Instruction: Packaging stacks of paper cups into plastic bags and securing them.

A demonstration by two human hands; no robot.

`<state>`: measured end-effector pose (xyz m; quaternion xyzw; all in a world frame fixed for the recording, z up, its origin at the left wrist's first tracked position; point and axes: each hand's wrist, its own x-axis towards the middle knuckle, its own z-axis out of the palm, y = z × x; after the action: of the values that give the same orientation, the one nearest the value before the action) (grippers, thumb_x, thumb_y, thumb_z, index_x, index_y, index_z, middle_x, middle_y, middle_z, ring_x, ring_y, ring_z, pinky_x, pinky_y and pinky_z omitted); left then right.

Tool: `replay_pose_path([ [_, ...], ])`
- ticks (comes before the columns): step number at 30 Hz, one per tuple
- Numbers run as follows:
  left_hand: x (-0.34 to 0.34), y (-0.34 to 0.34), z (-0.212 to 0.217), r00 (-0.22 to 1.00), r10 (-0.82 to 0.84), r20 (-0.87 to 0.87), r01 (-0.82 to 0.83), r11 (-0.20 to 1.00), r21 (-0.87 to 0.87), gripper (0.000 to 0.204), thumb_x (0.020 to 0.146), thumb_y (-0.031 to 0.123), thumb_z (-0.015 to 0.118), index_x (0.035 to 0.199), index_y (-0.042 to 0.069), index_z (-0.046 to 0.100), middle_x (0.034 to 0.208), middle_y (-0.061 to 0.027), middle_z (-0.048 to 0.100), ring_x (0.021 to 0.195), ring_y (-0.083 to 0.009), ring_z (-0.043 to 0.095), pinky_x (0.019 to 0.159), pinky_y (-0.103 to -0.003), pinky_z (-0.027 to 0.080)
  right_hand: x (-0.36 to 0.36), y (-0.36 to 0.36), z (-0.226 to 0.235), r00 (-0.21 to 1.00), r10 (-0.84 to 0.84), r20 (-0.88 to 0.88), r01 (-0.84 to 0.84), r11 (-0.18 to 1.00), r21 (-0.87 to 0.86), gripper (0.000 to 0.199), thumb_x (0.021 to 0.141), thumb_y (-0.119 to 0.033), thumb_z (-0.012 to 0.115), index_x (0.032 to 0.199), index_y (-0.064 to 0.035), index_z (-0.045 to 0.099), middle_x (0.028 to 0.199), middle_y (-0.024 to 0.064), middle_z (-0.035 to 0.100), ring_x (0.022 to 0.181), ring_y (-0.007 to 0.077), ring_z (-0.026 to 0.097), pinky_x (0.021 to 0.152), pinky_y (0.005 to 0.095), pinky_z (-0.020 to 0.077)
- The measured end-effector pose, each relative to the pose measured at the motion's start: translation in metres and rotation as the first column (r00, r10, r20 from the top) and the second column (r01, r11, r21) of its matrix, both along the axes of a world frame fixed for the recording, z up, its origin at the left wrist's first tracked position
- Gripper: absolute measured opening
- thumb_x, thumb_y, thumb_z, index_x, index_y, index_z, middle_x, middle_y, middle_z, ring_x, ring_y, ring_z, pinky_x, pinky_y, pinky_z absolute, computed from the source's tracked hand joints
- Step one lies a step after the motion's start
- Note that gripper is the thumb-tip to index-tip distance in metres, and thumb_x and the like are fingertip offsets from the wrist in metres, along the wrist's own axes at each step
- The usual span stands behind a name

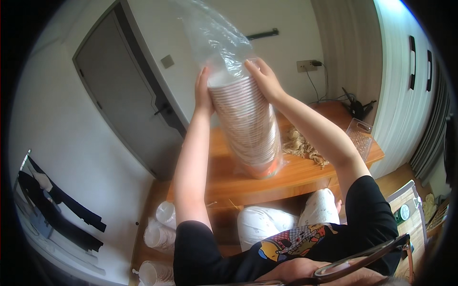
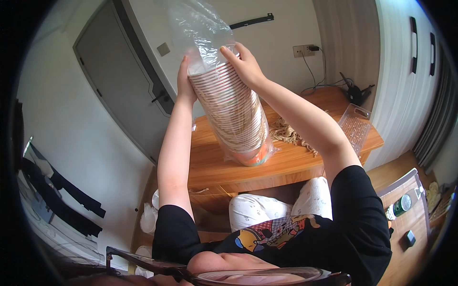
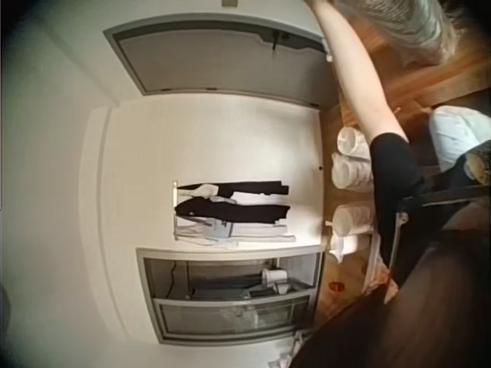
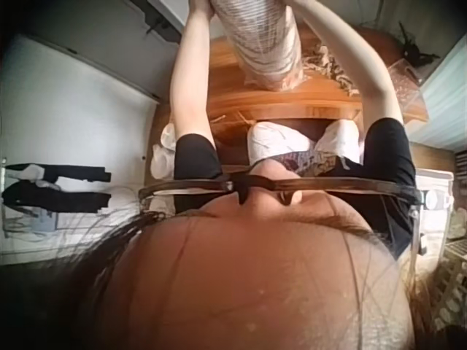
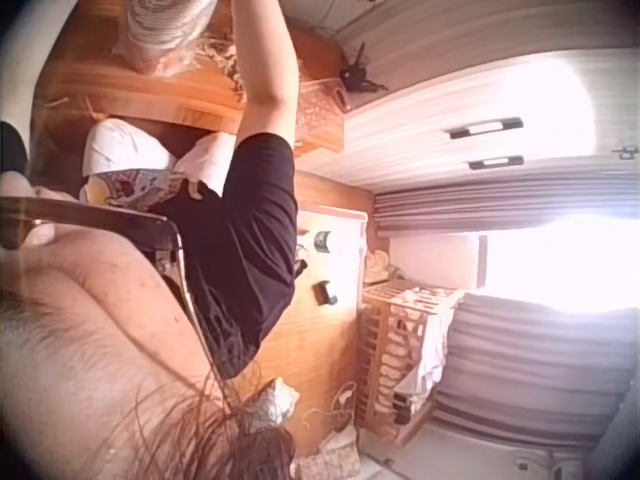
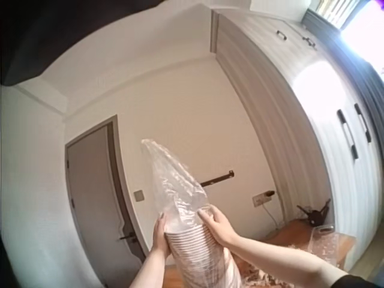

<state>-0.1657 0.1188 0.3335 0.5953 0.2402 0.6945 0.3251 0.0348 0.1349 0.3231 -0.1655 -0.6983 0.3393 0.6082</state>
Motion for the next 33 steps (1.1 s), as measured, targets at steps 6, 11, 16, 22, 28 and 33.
replay_pose_path([
  [6,0.037,-0.065,0.033,0.993,0.077,-0.086,-0.056,0.972,0.227,0.055,0.096,0.044,0.044,0.134,0.003,0.049,0.133,-0.0104,0.052,0.12,-0.0226,0.052,0.101,-0.037,0.041,0.028,-0.05,0.025,0.985,-0.052,-0.162,0.083,0.978,0.19,0.075,0.087,-0.055,0.059,0.133,0.0043,0.049,0.108,0.0159,0.064,0.093,0.0189,0.059,0.086,0.0312,0.0456],
  [11,0.063,-0.149,0.063,0.995,0.063,-0.072,-0.04,0.955,0.293,0.056,0.097,0.042,0.039,0.138,0.004,0.045,0.134,-0.0117,0.052,0.12,-0.0242,0.051,0.101,-0.038,0.041,0.049,-0.124,0.055,0.984,-0.033,-0.175,0.071,0.975,0.212,0.07,0.091,-0.054,0.053,0.134,0.0013,0.048,0.128,0.016,0.055,0.116,0.0205,0.049,0.102,0.0316,0.0351],
  [16,0.087,-0.21,0.05,0.999,-0.019,-0.028,0.026,0.961,0.275,0.057,0.096,0.044,0.043,0.139,0.006,0.045,0.131,-0.0129,0.052,0.12,-0.0256,0.05,0.102,-0.038,0.04,0.075,-0.182,0.044,0.992,0.044,-0.119,-0.02,0.981,0.191,0.083,0.088,-0.062,0.054,0.136,0.0053,0.045,0.113,0.0162,0.06,0.108,0.0214,0.056,0.097,0.0317,0.0408],
  [22,0.102,-0.237,0.018,0.999,-0.032,0.0,0.032,0.997,0.07,0.068,0.09,0.051,0.053,0.14,0.006,0.042,0.136,-0.0151,0.048,0.124,-0.0268,0.047,0.102,-0.039,0.041,0.089,-0.21,0.009,0.96,0.22,-0.175,-0.233,0.971,-0.055,0.069,0.092,-0.052,0.053,0.137,-0.0003,0.045,0.126,0.0156,0.055,0.115,0.0205,0.051,0.099,0.0327,0.0386],
  [28,0.13,-0.223,-0.007,0.997,-0.071,-0.027,0.072,0.997,0.041,0.055,0.097,0.039,0.041,0.141,0.007,0.042,0.136,-0.0109,0.05,0.124,-0.0248,0.048,0.103,-0.039,0.039,0.119,-0.208,-0.016,0.958,0.187,-0.216,-0.208,0.975,-0.076,0.069,0.092,-0.05,0.054,0.138,0.0012,0.044,0.13,0.017,0.053,0.116,0.0223,0.051,0.101,0.0337,0.038],
  [33,0.16,-0.198,-0.032,0.99,-0.127,-0.062,0.133,0.986,0.096,0.051,0.098,0.036,0.041,0.141,0.007,0.042,0.134,-0.0103,0.049,0.122,-0.024,0.049,0.099,-0.038,0.043,0.148,-0.188,-0.036,0.987,-0.04,-0.155,0.054,0.995,0.086,0.078,0.088,-0.056,0.057,0.137,0.0035,0.045,0.122,0.0176,0.058,0.11,0.0195,0.055,0.096,0.0312,0.042],
])
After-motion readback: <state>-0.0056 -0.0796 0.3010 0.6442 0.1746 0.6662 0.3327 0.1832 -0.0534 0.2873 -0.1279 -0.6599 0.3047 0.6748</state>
